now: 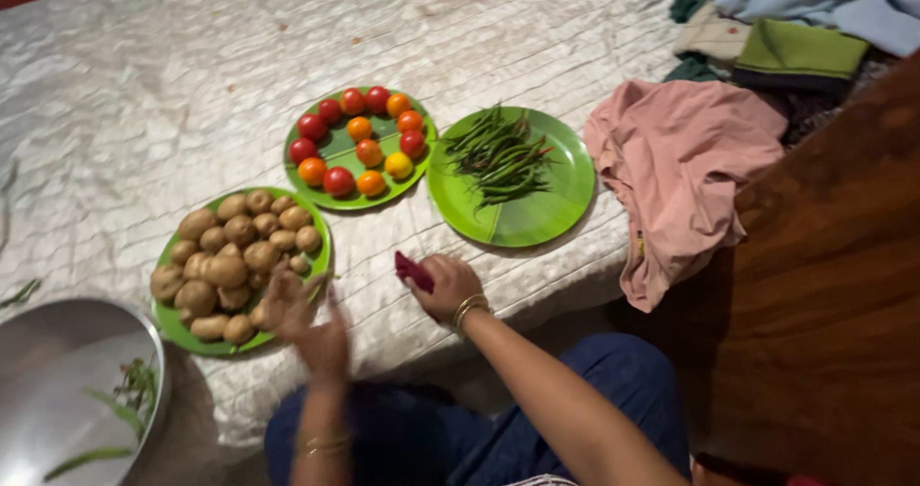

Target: The person wipes green chilies one by one with a red cloth, removes stems, and places them on a green plate. The person also discards stems into a metal bowl. Tomatoes and potatoes are visible on separate plates but not handled.

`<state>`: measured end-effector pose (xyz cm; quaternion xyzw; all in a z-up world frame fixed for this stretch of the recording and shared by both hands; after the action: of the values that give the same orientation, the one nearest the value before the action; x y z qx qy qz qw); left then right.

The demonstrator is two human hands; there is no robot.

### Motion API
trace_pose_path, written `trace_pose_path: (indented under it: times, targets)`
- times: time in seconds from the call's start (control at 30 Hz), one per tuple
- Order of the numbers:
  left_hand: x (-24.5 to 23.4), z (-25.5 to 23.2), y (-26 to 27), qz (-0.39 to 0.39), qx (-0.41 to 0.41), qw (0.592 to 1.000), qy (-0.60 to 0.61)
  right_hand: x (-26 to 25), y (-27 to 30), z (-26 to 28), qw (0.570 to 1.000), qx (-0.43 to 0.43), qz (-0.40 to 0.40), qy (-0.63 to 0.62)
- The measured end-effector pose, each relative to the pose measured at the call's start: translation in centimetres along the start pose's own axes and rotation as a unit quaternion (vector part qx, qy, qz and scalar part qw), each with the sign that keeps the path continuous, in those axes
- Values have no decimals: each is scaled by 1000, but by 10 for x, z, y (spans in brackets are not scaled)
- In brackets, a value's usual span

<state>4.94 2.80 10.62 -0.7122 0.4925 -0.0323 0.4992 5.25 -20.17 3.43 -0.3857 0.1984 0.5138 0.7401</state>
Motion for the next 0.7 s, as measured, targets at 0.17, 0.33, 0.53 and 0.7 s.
trace_pose_path:
  times: [0.17,0.33,0.53,0.7]
  targets:
    - [-131,79,33,-27,-114,974,-193,0,-1,2,1000,-3,-9,-17]
    - [-217,137,36,22,-136,938,-317,11,-1,-5,1000,0,2,8]
    - [-250,228,18,146,-267,905,-298,16,1,-12,999,11,24,40]
    - [-240,302,20,258,-293,860,-330,12,2,-8,999,-16,-3,51]
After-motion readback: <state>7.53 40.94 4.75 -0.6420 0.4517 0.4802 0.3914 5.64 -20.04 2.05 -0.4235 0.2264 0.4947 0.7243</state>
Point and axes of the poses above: each hand's wrist, its own y-axis away from the middle knuckle, its own x-axis out of the palm, z = x × y, the point moved 6 cm from there along -y, towards the middle knuckle, and after that the axes turned 6 degrees about x, right-handed, at the moved point
